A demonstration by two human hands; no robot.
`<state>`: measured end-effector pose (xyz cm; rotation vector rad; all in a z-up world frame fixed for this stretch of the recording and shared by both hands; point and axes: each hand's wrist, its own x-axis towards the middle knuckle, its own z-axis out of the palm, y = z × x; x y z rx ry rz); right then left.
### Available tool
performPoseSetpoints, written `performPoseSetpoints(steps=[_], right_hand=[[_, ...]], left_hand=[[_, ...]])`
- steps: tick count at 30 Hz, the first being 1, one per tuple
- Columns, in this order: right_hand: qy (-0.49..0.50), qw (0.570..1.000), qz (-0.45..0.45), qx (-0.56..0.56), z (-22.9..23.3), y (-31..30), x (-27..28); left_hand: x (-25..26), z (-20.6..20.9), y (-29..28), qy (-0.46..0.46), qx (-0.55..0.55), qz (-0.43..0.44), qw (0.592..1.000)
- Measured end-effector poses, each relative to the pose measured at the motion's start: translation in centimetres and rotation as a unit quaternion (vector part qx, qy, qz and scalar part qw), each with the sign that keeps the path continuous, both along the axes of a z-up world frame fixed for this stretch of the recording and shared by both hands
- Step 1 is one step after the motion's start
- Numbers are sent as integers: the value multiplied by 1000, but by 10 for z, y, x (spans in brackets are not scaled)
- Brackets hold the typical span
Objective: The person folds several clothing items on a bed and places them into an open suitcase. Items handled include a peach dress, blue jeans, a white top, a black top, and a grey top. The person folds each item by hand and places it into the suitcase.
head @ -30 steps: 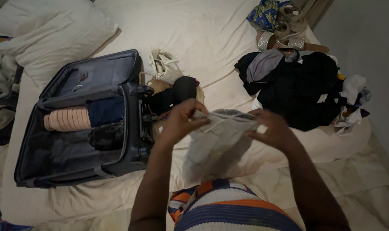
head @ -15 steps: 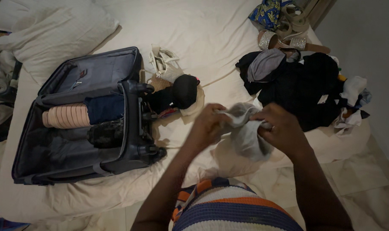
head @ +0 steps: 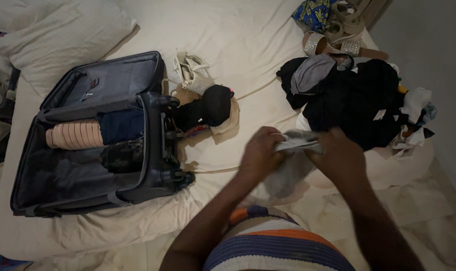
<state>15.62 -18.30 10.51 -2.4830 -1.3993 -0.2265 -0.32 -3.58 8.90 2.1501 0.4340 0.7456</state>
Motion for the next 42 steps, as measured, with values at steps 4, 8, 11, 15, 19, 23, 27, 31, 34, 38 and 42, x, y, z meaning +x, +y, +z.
performPoseSetpoints(steps=[4, 8, 11, 15, 19, 23, 27, 31, 34, 38, 42], right_hand=[[72, 977, -61, -192, -22, -16, 15], [231, 972, -25, -33, -16, -36, 52], [246, 963, 24, 104, 6, -51, 73], [188, 979, 13, 81, 44, -36, 82], [144, 957, 212, 134, 47, 39, 89], [133, 949, 260, 117, -25, 118, 89], [181, 936, 242, 179, -143, 112, 91], [204, 956, 45, 208, -258, 36, 72], [288, 937, -111, 165, -316, -19, 47], [466, 852, -137, 197, -345, -36, 26], [454, 869, -88, 178, -335, -18, 26]], left_hand=[[-12, 4, 11, 13, 85, -46, 995], [-7, 21, -3, 55, 34, -63, 996], [2, 30, -15, 50, -51, -97, 993], [13, 18, -21, 31, -262, -111, 958], [14, -44, -6, 12, -305, 14, 952], [-5, -148, 31, -89, -244, 135, 956], [-51, -247, 65, -51, -406, 239, 881], [-88, -302, 67, 30, -471, 274, 838], [-101, -314, 64, -2, -464, 182, 867], [-99, -313, 64, 6, -521, 187, 833], [-86, -302, 66, -54, -536, 188, 822]])
